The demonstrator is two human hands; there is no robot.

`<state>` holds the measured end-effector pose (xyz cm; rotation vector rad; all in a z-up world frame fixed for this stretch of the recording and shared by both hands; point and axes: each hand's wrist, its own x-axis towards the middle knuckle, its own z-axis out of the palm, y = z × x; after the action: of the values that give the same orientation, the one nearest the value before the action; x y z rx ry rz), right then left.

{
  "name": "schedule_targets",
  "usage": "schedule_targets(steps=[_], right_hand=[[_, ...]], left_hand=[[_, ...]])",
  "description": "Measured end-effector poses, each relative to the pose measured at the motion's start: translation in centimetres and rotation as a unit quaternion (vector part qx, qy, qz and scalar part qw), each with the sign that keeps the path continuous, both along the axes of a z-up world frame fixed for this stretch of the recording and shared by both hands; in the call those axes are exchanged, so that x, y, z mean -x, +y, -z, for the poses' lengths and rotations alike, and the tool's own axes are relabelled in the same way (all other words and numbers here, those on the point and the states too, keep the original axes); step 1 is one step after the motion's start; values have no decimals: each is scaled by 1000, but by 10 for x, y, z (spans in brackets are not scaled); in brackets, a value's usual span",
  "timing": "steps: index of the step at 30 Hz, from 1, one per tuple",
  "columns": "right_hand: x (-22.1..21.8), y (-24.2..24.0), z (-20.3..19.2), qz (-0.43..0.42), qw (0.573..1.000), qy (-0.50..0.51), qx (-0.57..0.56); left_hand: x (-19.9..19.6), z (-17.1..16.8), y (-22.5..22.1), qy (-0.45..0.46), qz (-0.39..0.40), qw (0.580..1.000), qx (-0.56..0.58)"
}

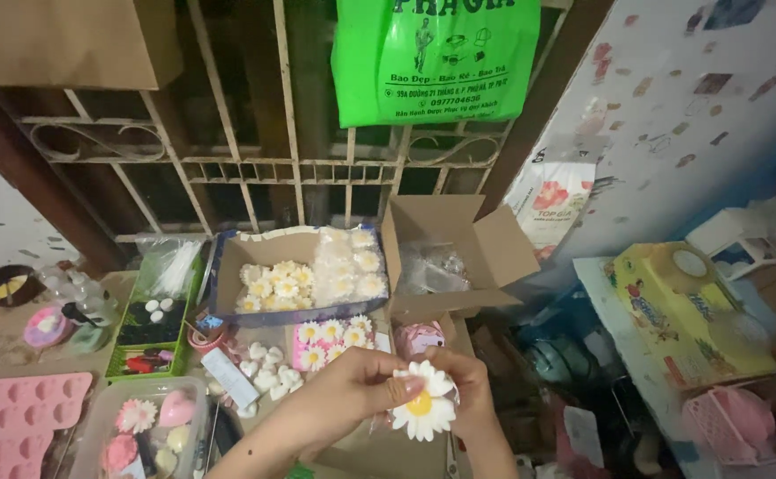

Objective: The recorder is assembling small flower-shaped decorations by attaching them to a roll of film or tape.

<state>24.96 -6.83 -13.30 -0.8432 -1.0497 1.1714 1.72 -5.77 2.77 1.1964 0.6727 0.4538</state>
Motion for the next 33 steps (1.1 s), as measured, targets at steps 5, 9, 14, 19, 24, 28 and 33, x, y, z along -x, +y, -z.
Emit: schedule_targets(steps=[5, 9, 14, 19, 24, 28, 33], right_hand=[[-4, 1, -3, -19, 984, -121, -133], [2, -7, -24, -48, 986, -106, -123], [23, -16, -68, -105, 987, -43, -116], [39, -23, -103, -66, 955, -159, -241], [44, -20, -125, -89, 936, -165, -299], [40, -13, -128, -62, 919, -241, -307], [43, 3, -136, -46, 897, -317, -304]], left_hand=[[7, -37, -18, 200, -69, 940, -267], [17, -41, -21, 111, -37, 922, -370], [26, -37, -15, 105, 103, 964, -220], [30, 7, -5, 120, 103, 983, -93], [29, 25, -6, 8, 86, 996, -25], [36, 42, 6, -159, 113, 955, 225], [47, 105, 37, -250, 134, 892, 353]])
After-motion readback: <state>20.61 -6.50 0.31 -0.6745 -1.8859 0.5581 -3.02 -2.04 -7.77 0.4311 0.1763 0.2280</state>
